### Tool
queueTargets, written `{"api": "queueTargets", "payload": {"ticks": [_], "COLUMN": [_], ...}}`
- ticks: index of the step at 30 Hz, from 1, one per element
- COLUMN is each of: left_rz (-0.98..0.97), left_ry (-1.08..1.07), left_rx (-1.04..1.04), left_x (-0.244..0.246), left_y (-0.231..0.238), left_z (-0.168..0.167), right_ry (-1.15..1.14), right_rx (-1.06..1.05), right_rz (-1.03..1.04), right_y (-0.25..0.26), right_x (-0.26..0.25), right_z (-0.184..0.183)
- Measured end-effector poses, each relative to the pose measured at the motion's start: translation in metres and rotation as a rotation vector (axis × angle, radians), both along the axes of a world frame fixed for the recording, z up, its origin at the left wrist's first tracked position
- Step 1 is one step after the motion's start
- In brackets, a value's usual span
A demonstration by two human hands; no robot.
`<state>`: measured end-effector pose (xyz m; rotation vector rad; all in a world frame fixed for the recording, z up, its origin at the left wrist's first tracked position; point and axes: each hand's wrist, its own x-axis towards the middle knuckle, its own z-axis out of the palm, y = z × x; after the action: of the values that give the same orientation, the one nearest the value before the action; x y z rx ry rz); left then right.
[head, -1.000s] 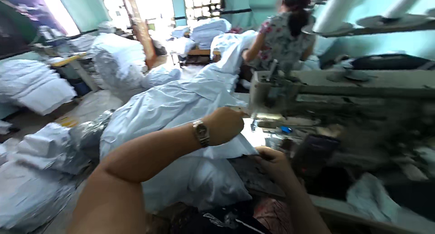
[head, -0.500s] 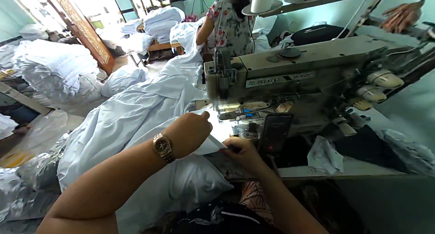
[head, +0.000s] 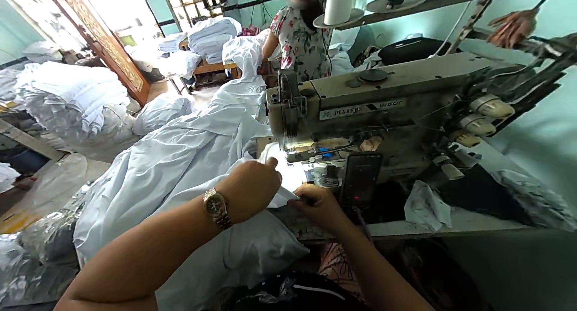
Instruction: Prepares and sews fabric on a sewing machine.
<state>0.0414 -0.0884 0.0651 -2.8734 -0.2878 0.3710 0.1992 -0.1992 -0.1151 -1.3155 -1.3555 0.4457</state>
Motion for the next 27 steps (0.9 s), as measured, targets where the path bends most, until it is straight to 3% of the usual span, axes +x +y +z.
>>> {"api": "queueTargets", "payload": {"ticks": [8,12,21,25,27], "left_rz": [-0.002,0.007,-0.050,0.026,-0.033], "left_ry": [0.077,0.009,0.047,-0.021,0.012], "left_rx": [-0.129,-0.007,-0.186,-0.092,-0.133], "left_x": [0.000,-0.001,-0.001,-0.001,-0.002], "left_y": [-0.012,-0.008,-0.010,-0.007,-0.011], "left_z": [0.009,0.002,0.001,-0.005,-0.006], "right_ry": [0.015,0.019,0.038,0.023,0.014], "right_rx": [0.018,0.026,0.024,0.014,0.010], "right_rz": [-0.021,-0.018,0.005,-0.020,-0.027], "right_y": [0.000,0.002,0.000,0.001,0.001], "right_x": [-0.001,-0.002,-0.002,-0.004,-0.002], "right_z": [0.001,0.003,0.001,0.003,0.005]}}
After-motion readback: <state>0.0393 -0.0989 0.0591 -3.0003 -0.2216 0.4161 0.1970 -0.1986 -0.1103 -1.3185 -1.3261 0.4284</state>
